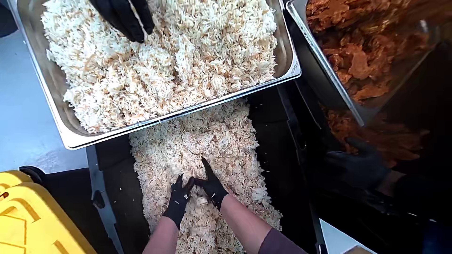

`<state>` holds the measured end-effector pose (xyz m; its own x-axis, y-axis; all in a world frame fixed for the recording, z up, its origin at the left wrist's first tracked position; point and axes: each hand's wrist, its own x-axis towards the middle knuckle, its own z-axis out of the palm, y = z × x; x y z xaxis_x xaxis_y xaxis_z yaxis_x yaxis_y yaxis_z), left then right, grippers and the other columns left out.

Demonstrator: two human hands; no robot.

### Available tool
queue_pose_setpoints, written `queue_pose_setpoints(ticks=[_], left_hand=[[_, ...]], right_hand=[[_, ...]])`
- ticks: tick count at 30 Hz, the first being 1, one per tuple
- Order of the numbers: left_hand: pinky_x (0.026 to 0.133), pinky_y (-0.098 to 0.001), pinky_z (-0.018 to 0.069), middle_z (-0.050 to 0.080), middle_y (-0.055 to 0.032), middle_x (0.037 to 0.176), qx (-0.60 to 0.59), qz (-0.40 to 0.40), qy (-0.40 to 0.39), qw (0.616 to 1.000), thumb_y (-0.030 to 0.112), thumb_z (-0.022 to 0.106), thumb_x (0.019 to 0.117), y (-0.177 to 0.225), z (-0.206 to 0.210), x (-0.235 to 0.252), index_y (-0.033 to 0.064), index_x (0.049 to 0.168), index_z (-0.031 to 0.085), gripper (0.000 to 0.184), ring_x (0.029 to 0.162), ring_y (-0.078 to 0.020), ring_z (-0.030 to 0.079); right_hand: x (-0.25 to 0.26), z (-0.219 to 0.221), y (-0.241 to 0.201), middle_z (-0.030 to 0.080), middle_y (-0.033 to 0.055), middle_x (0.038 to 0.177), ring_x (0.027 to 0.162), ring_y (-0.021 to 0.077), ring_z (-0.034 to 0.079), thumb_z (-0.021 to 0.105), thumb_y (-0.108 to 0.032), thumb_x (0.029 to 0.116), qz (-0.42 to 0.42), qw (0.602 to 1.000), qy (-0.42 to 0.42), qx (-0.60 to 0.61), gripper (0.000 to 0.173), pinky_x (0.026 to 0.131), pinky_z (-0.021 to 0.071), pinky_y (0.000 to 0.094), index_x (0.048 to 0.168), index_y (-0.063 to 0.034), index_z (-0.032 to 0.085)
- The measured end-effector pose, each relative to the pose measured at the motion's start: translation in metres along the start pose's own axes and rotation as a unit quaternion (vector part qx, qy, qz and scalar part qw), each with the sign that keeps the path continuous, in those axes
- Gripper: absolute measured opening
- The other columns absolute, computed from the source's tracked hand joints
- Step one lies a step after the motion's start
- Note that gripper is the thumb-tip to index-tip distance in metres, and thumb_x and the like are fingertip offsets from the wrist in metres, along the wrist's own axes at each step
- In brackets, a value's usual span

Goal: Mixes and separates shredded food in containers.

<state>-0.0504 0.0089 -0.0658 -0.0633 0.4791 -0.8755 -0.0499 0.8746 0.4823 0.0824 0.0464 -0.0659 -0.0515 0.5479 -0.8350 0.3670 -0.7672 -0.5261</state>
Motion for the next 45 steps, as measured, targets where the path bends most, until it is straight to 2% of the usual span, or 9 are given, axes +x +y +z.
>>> queue_pose_setpoints(ticks=[6,11,17,20,23,26,33,40,45], left_hand=[[0.087,-0.0337,0.0549,0.062,-0.0198,0.118,-0.216,-0.035,0.123,0.968,0.019,0.057,0.1051,0.016,0.018,-0.034,-0.0068,0.138,0.047,0.043,0.1,-0.0183,0.063],[0.088,-0.0268,0.052,0.058,-0.0222,0.118,-0.187,0.049,0.17,0.966,-0.011,0.062,0.0917,0.038,0.021,-0.044,-0.0138,0.137,0.039,0.051,0.1,-0.015,0.06],[0.085,-0.0278,0.0532,0.06,-0.0194,0.11,-0.107,0.035,0.164,0.98,-0.007,0.07,0.0895,0.051,0.016,-0.056,-0.0141,0.128,0.045,0.046,0.095,-0.0142,0.062],[0.1,-0.042,0.0506,0.065,-0.0224,0.122,0.029,0.035,0.12,0.992,0.026,0.072,0.0968,0.054,-0.014,-0.056,-0.0093,0.131,0.055,0.052,0.112,-0.0247,0.063],[0.118,-0.0524,0.0363,0.041,-0.0266,0.155,0.169,0.015,0.085,0.982,0.04,0.078,0.0899,0.026,-0.061,-0.046,-0.0013,0.155,0.033,0.089,0.144,-0.0368,0.042],[0.124,-0.0557,0.0221,0.009,-0.0339,0.166,0.288,-0.034,0.019,0.957,0.046,0.088,0.0764,-0.027,-0.075,-0.069,-0.0055,0.161,0.014,0.123,0.155,-0.0461,0.016],[0.103,-0.0556,0.0507,0.038,-0.0332,0.154,0.06,-0.117,0.089,0.987,0.017,0.087,0.0787,-0.084,-0.069,-0.116,-0.0018,0.16,0.018,0.109,0.137,-0.0424,0.048],[0.1,-0.0559,0.0496,0.045,-0.0273,0.15,-0.002,-0.177,0.147,0.973,0.006,0.085,0.077,-0.088,-0.051,-0.096,0.0019,0.159,0.024,0.102,0.131,-0.0374,0.052],[0.092,-0.0555,0.0536,0.047,-0.033,0.144,-0.036,-0.105,0.12,0.987,-0.001,0.082,0.0756,-0.056,-0.016,-0.109,-0.0015,0.156,0.03,0.095,0.123,-0.0416,0.055]], right_hand=[[-0.048,0.013,-0.012,0.048,0.0151,0.152,0.125,0.015,0.06,0.071,0.005,0.0876,-0.056,0.97,-0.02,0.237,0.088,0.103,0.0522,0.0293,0.162,-0.0124,0.027],[-0.062,0.012,-0.032,0.063,0.0144,0.122,0.099,0.0117,0.066,0.068,0.008,0.0914,0.013,0.952,0.061,0.299,0.062,0.085,0.0567,0.0259,0.147,0.0,0.043],[-0.081,0.008,-0.046,0.069,0.0081,0.091,0.08,0.0076,0.067,0.068,-0.004,0.0971,0.029,0.959,0.093,0.267,0.018,0.076,0.0575,0.0242,0.111,0.0055,0.063],[-0.073,-0.025,-0.046,0.069,0.0152,0.099,0.09,0.0191,0.067,0.062,-0.031,0.1039,0.032,0.99,0.06,0.123,0.037,0.086,0.0553,0.0389,0.112,0.0046,0.066],[-0.06,-0.077,-0.021,0.068,0.0171,0.117,0.109,0.0249,0.064,0.06,-0.035,0.1044,-0.009,0.998,0.053,0.012,0.039,0.097,0.0511,0.0463,0.12,0.0001,0.066],[-0.078,-0.117,0.037,0.033,0.0197,0.164,0.152,0.0333,0.032,0.071,-0.036,0.0962,0.018,0.996,0.048,-0.073,0.069,0.122,0.0317,0.0519,0.155,-0.0132,0.045],[-0.146,-0.127,0.15,0.031,0.0243,0.164,0.15,0.032,0.035,0.076,-0.033,0.0931,0.202,0.967,0.156,0.024,0.097,0.122,0.0332,0.0467,0.163,-0.0004,0.017],[-0.113,-0.102,0.14,0.062,0.0147,0.132,0.114,0.0174,0.061,0.061,-0.015,0.1018,0.223,0.909,0.214,0.281,0.043,0.096,0.0524,0.0382,0.141,-0.0005,0.052],[-0.123,-0.081,0.106,0.043,0.023,0.155,0.138,0.0278,0.05,0.087,-0.009,0.0716,0.129,0.976,0.119,0.133,0.103,0.11,0.047,0.0419,0.158,-0.0012,0.031]])
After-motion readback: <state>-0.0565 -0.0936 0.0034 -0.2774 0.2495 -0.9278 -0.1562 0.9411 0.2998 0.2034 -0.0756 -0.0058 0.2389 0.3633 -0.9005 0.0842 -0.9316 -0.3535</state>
